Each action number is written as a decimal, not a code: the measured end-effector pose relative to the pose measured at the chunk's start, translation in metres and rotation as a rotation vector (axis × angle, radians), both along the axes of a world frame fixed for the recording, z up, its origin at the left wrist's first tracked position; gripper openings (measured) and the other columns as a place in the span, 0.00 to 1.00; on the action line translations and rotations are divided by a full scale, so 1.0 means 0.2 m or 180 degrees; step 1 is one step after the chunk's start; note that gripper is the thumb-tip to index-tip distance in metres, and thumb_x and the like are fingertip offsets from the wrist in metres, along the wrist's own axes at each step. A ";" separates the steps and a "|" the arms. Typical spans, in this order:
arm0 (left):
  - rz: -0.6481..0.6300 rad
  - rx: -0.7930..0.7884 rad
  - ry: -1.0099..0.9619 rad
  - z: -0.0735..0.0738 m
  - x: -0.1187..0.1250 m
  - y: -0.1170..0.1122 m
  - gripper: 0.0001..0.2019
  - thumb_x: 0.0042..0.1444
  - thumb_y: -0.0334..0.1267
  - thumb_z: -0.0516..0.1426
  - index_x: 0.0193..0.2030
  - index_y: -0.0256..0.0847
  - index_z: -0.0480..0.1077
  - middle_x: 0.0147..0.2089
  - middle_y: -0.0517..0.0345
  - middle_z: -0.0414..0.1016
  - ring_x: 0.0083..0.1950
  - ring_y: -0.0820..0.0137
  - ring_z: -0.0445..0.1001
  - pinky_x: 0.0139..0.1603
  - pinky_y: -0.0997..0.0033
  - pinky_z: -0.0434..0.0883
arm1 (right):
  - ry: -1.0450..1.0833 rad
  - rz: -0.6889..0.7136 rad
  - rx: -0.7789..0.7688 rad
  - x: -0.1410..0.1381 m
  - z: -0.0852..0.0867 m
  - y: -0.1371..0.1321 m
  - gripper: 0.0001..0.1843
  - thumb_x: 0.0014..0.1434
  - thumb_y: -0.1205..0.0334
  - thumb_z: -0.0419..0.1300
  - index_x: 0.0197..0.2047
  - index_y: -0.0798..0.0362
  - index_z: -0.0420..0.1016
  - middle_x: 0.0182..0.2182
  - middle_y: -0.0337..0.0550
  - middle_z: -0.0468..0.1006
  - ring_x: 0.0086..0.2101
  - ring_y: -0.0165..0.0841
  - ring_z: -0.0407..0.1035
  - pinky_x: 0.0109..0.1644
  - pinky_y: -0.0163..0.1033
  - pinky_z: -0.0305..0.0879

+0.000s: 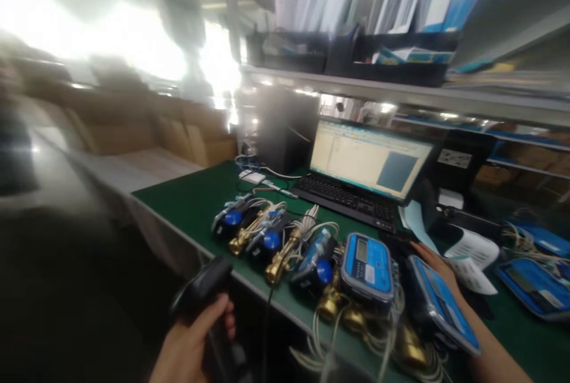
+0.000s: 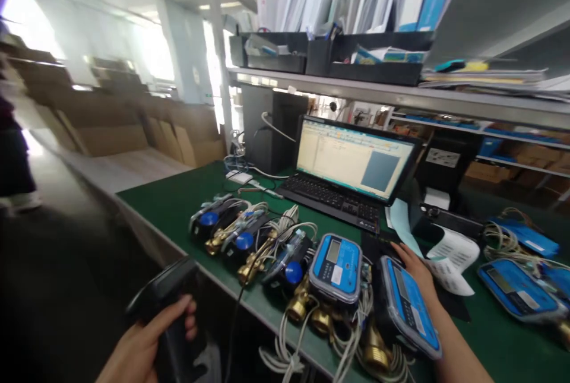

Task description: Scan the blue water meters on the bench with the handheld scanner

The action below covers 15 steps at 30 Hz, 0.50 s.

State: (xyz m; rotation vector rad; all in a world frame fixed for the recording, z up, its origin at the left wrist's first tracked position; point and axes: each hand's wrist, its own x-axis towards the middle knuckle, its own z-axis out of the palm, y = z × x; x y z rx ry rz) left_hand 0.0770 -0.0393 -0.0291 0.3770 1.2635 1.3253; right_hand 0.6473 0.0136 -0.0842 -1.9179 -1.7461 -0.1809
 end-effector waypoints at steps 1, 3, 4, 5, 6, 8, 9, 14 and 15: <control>-0.0049 0.0021 -0.0077 0.00 0.00 -0.04 0.20 0.38 0.41 0.68 0.37 0.35 0.71 0.31 0.54 0.70 0.28 0.69 0.69 0.25 0.73 0.70 | -0.0035 0.0033 0.0005 0.01 0.00 0.00 0.33 0.57 0.44 0.44 0.60 0.52 0.61 0.59 0.49 0.59 0.55 0.43 0.59 0.57 0.46 0.59; -0.0049 0.0044 -0.0198 0.01 0.02 -0.08 0.18 0.40 0.41 0.67 0.36 0.34 0.70 0.30 0.54 0.69 0.28 0.71 0.68 0.25 0.74 0.69 | -0.0088 0.0088 0.0018 0.00 0.01 -0.02 0.34 0.57 0.44 0.42 0.61 0.53 0.60 0.59 0.50 0.59 0.55 0.44 0.58 0.57 0.48 0.58; -0.0042 0.0033 -0.0238 0.01 0.04 -0.09 0.17 0.41 0.40 0.66 0.36 0.33 0.70 0.30 0.54 0.69 0.28 0.71 0.68 0.26 0.74 0.69 | -0.0114 0.0116 0.0019 0.00 0.01 -0.03 0.34 0.57 0.44 0.41 0.61 0.53 0.60 0.59 0.51 0.59 0.56 0.44 0.58 0.58 0.49 0.57; -0.0038 0.0029 -0.0259 0.01 0.05 -0.10 0.17 0.42 0.40 0.66 0.36 0.33 0.70 0.30 0.54 0.69 0.28 0.72 0.68 0.26 0.75 0.69 | -0.0147 0.0146 0.0023 -0.01 0.02 -0.04 0.34 0.56 0.44 0.42 0.61 0.53 0.60 0.59 0.51 0.59 0.56 0.45 0.57 0.58 0.50 0.57; -0.0032 0.0028 -0.0268 0.01 0.07 -0.10 0.16 0.43 0.40 0.66 0.36 0.33 0.69 0.30 0.54 0.69 0.28 0.72 0.68 0.26 0.75 0.69 | -0.0182 0.0175 0.0029 -0.02 0.02 -0.04 0.34 0.56 0.44 0.42 0.61 0.54 0.60 0.58 0.52 0.59 0.56 0.45 0.57 0.58 0.50 0.56; -0.0054 0.0039 -0.0273 0.01 0.09 -0.09 0.15 0.44 0.40 0.65 0.35 0.33 0.69 0.29 0.55 0.68 0.27 0.72 0.67 0.25 0.76 0.68 | -0.0247 0.0219 0.0053 -0.02 0.03 -0.05 0.34 0.56 0.45 0.43 0.61 0.55 0.59 0.59 0.53 0.59 0.57 0.44 0.56 0.59 0.49 0.55; -0.0071 0.0065 -0.0281 0.00 0.10 -0.08 0.15 0.44 0.40 0.64 0.34 0.32 0.69 0.28 0.55 0.68 0.27 0.73 0.67 0.25 0.76 0.68 | -0.0271 0.0234 0.0077 -0.02 0.03 -0.05 0.34 0.56 0.45 0.43 0.61 0.55 0.59 0.59 0.54 0.58 0.57 0.44 0.56 0.59 0.48 0.55; -0.0124 0.0237 -0.0260 -0.03 0.15 -0.03 0.14 0.45 0.40 0.64 0.31 0.30 0.69 0.26 0.53 0.68 0.26 0.72 0.67 0.25 0.76 0.69 | -0.0366 0.0249 0.0085 -0.01 0.01 -0.05 0.32 0.59 0.45 0.43 0.62 0.52 0.56 0.60 0.50 0.57 0.57 0.43 0.55 0.59 0.48 0.55; -0.0123 0.0228 -0.0249 -0.03 0.16 -0.02 0.15 0.44 0.40 0.64 0.31 0.30 0.69 0.26 0.53 0.68 0.26 0.72 0.67 0.25 0.76 0.69 | -0.0386 0.0244 0.0054 -0.01 0.01 -0.05 0.32 0.59 0.45 0.42 0.62 0.51 0.55 0.60 0.49 0.56 0.57 0.43 0.56 0.59 0.48 0.55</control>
